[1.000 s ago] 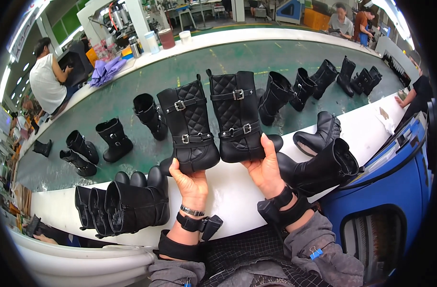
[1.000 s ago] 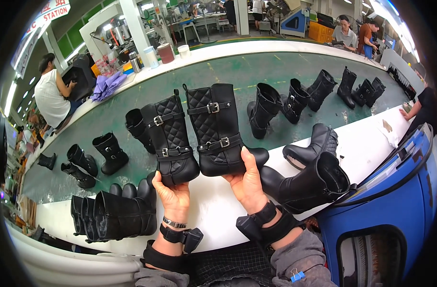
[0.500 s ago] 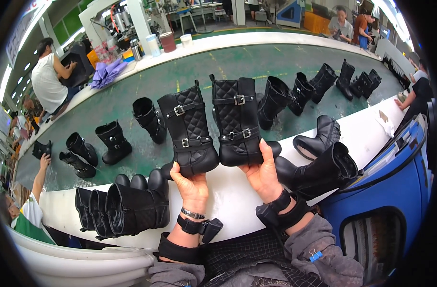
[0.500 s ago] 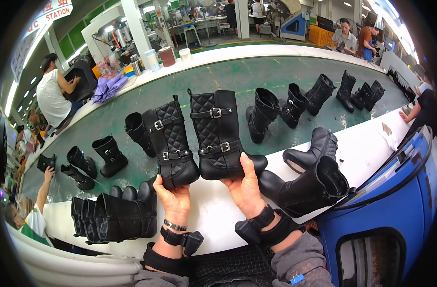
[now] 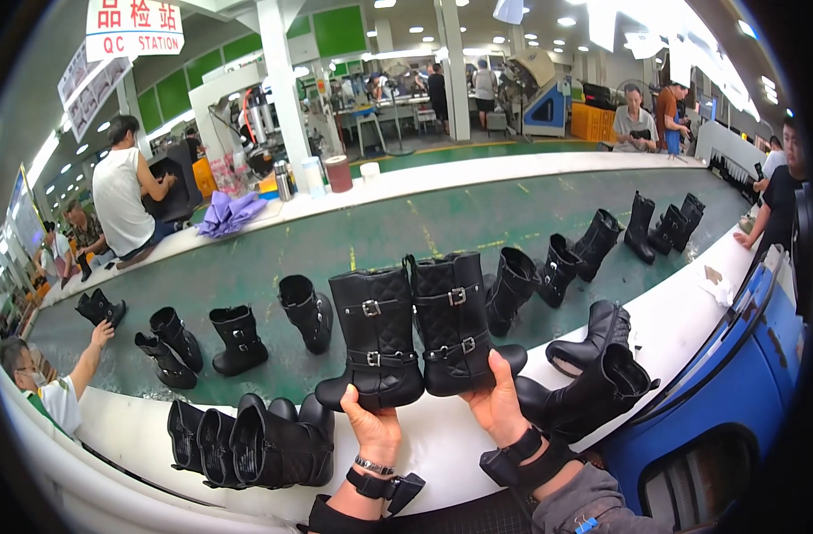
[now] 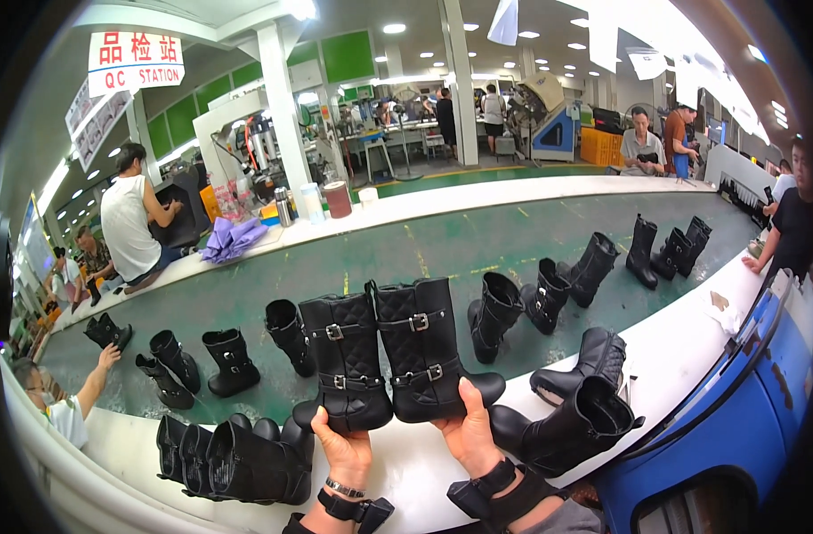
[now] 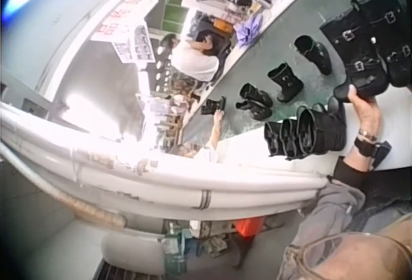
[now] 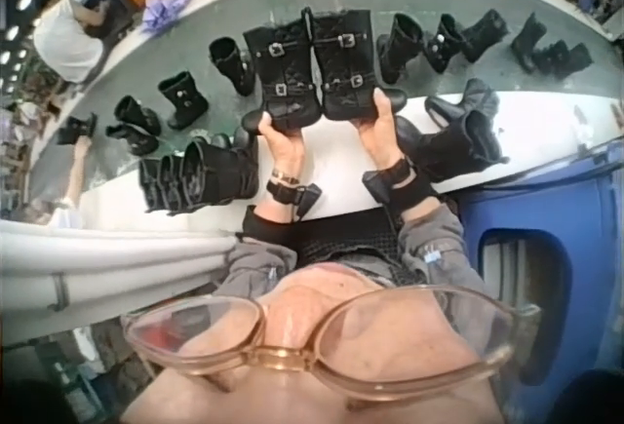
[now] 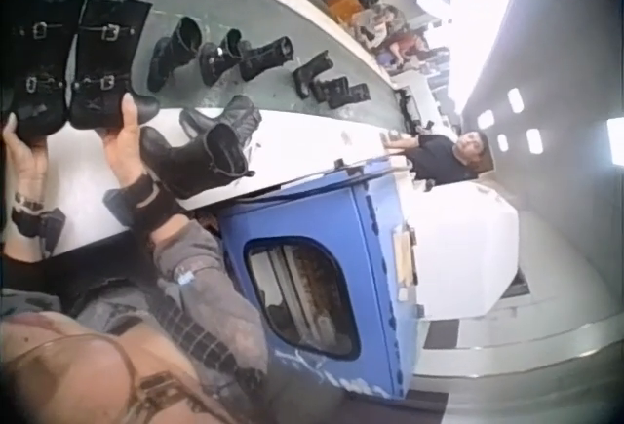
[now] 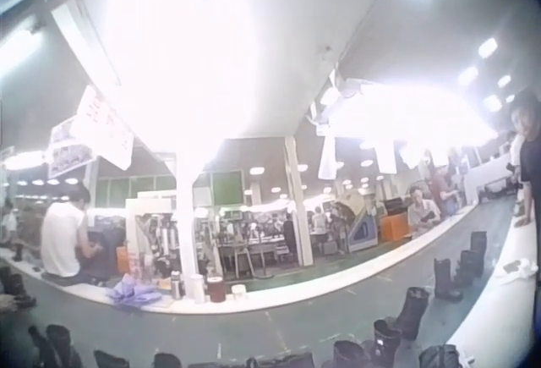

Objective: Inspecting and comparing pairs of black boots on a factory assembly line.

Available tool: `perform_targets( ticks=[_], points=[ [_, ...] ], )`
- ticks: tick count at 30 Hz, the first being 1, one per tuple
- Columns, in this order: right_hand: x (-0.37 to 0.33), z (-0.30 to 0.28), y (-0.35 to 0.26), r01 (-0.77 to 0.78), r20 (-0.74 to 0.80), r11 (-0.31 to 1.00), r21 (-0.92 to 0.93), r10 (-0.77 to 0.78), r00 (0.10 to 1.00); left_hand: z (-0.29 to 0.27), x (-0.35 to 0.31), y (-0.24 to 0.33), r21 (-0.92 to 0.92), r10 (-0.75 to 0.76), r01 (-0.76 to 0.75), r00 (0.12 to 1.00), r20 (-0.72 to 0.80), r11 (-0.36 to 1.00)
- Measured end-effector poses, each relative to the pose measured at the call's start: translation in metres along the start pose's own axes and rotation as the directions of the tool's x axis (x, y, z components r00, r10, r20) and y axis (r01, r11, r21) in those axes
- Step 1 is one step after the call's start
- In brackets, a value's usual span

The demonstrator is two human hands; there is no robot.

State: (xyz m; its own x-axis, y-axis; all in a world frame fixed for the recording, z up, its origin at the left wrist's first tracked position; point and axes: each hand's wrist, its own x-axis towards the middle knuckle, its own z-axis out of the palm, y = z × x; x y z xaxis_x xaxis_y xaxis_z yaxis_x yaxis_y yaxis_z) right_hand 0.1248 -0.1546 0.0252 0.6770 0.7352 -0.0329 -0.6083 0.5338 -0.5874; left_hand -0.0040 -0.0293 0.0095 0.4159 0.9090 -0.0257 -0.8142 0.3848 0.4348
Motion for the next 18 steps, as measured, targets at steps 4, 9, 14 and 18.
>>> perform_targets(
  ticks=[4, 9, 14, 18],
  points=[
    [0.000, 0.001, 0.001, 0.006, -0.004, 1.000, -0.016, -0.006, 1.000, 0.000, 0.000, 0.001, -0.017, 0.008, -0.008, 1.000, -0.007, 1.000],
    [0.003, 0.008, -0.007, -0.107, -0.021, 0.993, -0.043, 0.106, 0.994, 0.005, 0.002, 0.005, -0.023, -0.073, 0.073, 0.997, 0.008, 0.997],
    [-0.011, 0.009, 0.006, 0.312, 0.260, 0.719, -0.620, -0.188, 0.947, -0.005, -0.003, 0.000, -0.003, -0.407, 0.425, 0.869, 0.282, 0.905],
    [-0.005, -0.006, 0.027, 0.561, 0.510, 0.321, -0.763, -0.234, 0.828, -0.021, 0.007, 0.006, -0.024, -0.602, 0.676, 0.671, 0.433, 0.737]
  ],
)
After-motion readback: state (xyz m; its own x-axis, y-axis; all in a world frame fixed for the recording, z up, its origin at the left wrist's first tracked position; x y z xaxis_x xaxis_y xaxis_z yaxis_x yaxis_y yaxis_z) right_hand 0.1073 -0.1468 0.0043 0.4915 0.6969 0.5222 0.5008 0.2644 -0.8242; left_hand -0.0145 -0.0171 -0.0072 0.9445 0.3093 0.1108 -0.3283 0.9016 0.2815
